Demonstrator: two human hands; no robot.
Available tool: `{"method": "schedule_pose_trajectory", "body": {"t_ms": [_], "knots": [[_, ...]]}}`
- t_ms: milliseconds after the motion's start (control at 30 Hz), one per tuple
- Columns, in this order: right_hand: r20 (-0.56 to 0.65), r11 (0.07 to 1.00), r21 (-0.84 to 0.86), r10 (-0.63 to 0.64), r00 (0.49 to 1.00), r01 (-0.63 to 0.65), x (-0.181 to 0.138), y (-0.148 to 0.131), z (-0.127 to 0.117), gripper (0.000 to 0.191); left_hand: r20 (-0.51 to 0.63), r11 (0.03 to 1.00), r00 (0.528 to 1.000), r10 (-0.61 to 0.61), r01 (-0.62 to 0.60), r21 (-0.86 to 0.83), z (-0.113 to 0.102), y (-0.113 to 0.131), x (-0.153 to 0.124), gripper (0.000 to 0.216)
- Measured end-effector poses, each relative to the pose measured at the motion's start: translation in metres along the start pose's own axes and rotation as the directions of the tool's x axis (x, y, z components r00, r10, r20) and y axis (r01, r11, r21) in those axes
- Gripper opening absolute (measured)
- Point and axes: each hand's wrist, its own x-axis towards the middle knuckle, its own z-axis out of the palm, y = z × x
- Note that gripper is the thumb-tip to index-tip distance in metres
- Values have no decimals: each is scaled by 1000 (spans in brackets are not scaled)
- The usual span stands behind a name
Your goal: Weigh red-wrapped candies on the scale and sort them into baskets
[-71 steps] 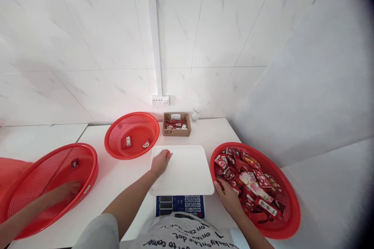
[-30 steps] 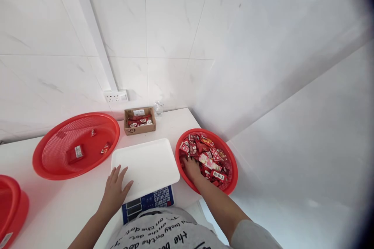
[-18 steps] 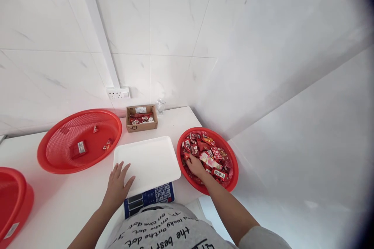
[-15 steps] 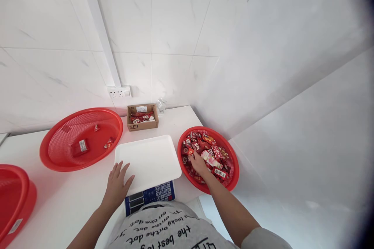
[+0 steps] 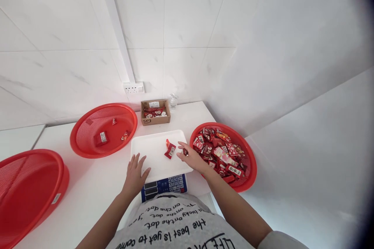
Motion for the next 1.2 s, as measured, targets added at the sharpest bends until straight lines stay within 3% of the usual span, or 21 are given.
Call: {"method": "schedule_pose_trajectory", "body": {"t_ms": [133, 267, 333, 467, 600, 700, 833, 1000, 1200], "knots": [[20, 1000, 9, 14, 1000, -14, -4, 9, 6, 61, 26, 1000, 999, -19, 19, 9, -1, -2, -4, 48], [-43, 999, 42, 31, 999, -29, -7, 26, 2, 57, 33, 1000, 999, -21, 21, 8, 3, -4, -8, 48], [-132, 999, -39, 9, 991, -14, -10, 34, -2, 53, 38, 1000, 999, -14, 13, 14, 5, -3, -7, 49], [-307, 931, -365, -135, 942, 14, -22, 54, -9, 45, 12, 999, 1000, -13, 13, 36, 2, -2, 12, 54], [-316, 848, -528, -148, 937, -44, -39, 75, -7, 48, -30, 998, 998, -58, 59, 26, 2, -6, 45, 60], [-300, 836, -544, -118, 947, -69, -47, 86, -1, 49, 24, 999, 998, -53, 54, -7, 12, -1, 63, 65], [-296, 852, -520, -113, 949, -61, -47, 85, 1, 49, 158, 994, 981, 110, -104, -45, 30, 32, 67, 67], [-295, 876, -478, -95, 951, -62, -46, 77, 0, 49, 296, 951, 906, 304, -307, -38, 39, 76, 60, 55], [-342, 911, -411, -126, 931, -27, -48, 77, -5, 45, 294, 926, 884, 365, -378, -13, 35, 69, 54, 40]]}}
